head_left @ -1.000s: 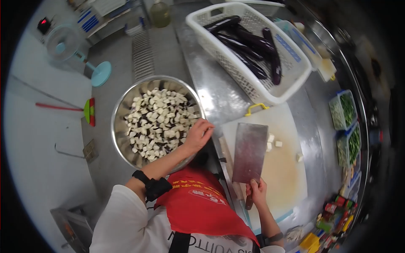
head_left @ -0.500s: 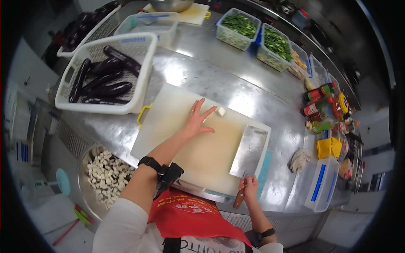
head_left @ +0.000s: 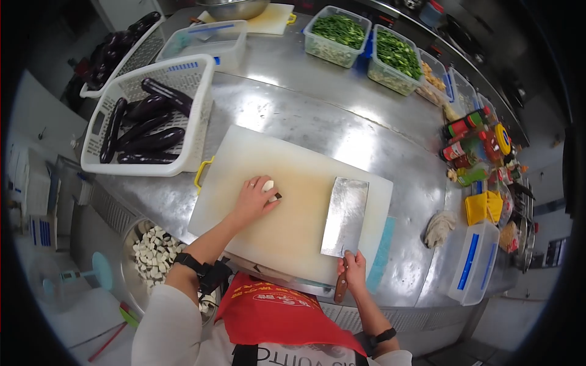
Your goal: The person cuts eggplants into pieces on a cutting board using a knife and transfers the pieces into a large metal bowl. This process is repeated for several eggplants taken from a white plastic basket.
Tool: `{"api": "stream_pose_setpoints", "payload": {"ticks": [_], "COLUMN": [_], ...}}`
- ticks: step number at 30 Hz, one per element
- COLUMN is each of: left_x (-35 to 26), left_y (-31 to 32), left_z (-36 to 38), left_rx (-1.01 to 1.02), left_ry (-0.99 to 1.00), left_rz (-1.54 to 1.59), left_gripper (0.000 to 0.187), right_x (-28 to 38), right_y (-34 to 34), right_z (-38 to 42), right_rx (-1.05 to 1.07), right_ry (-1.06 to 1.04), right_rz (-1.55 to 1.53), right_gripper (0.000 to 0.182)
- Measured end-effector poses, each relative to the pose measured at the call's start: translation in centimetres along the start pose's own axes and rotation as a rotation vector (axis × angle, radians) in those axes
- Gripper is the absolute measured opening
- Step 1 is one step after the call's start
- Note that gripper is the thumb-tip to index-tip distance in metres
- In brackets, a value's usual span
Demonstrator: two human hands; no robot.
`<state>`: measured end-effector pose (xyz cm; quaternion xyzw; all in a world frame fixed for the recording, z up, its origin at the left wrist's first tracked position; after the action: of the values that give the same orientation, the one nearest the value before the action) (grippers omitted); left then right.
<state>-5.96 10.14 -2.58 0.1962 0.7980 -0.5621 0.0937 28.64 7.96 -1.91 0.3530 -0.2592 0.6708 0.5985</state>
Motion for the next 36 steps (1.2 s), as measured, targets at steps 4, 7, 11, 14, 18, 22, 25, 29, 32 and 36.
{"api": "stream_pose_setpoints", "payload": {"ticks": [4,7,11,14,18,22,25,29,32,36], "left_x": [1.7,2.2,1.8,2.2,4.2,12.1,17.4,24.8,28.9,31.8], "left_y": [-1.9,-4.8,-11.0,-16.7,-24.5,-30.3,-32.4,-28.9,-25.4,-24.7], "left_z": [5.7,10.3,19.9,29.4,31.7,22.7,10.6,0.0,-4.6,-6.6], "left_rx": [-0.024,-0.022,-0.023,0.222,0.457,-0.282,-0.364,-0.106,0.110,0.422], "left_ry": [-0.059,-0.143,-0.441,-0.693,-0.863,-0.692,-0.566,-0.416,-0.487,-0.678], "left_rz": [-0.002,-0.010,0.019,0.013,0.030,-0.115,-0.060,-0.295,-0.476,-0.476], "left_gripper": [0.038,0.040,0.043,0.057,0.061,0.019,0.016,0.036,0.068,0.078], "right_x": [0.6,1.1,1.4,1.4,1.8,2.8,2.6,2.4,2.3,2.7], "right_y": [2.0,3.6,4.7,5.2,6.2,7.6,8.1,8.6,9.1,9.9], "right_z": [-1.4,-2.6,-3.9,-4.6,-4.0,-2.7,-2.1,-1.3,-0.6,0.2], "right_rx": [0.084,0.155,0.216,0.239,0.241,0.208,0.216,0.181,0.112,0.078], "right_ry": [-0.019,-0.043,-0.079,-0.084,-0.114,-0.158,-0.199,-0.216,-0.198,-0.185], "right_rz": [0.100,0.132,0.238,0.282,0.350,0.480,0.534,0.573,0.566,0.607], "right_gripper": [0.010,0.009,0.009,0.009,0.012,0.012,0.015,0.018,0.016,0.013]}}
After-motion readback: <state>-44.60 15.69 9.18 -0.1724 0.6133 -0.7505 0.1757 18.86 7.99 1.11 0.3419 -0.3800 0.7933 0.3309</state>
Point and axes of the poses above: each hand's wrist, its own z-axis away from the middle knuckle, its own y-axis out of the palm, x = y × z, the point moved 2 cm from there along -z, towards the middle knuckle, and after that the axes turned 6 degrees about z, right-handed, at the moved point
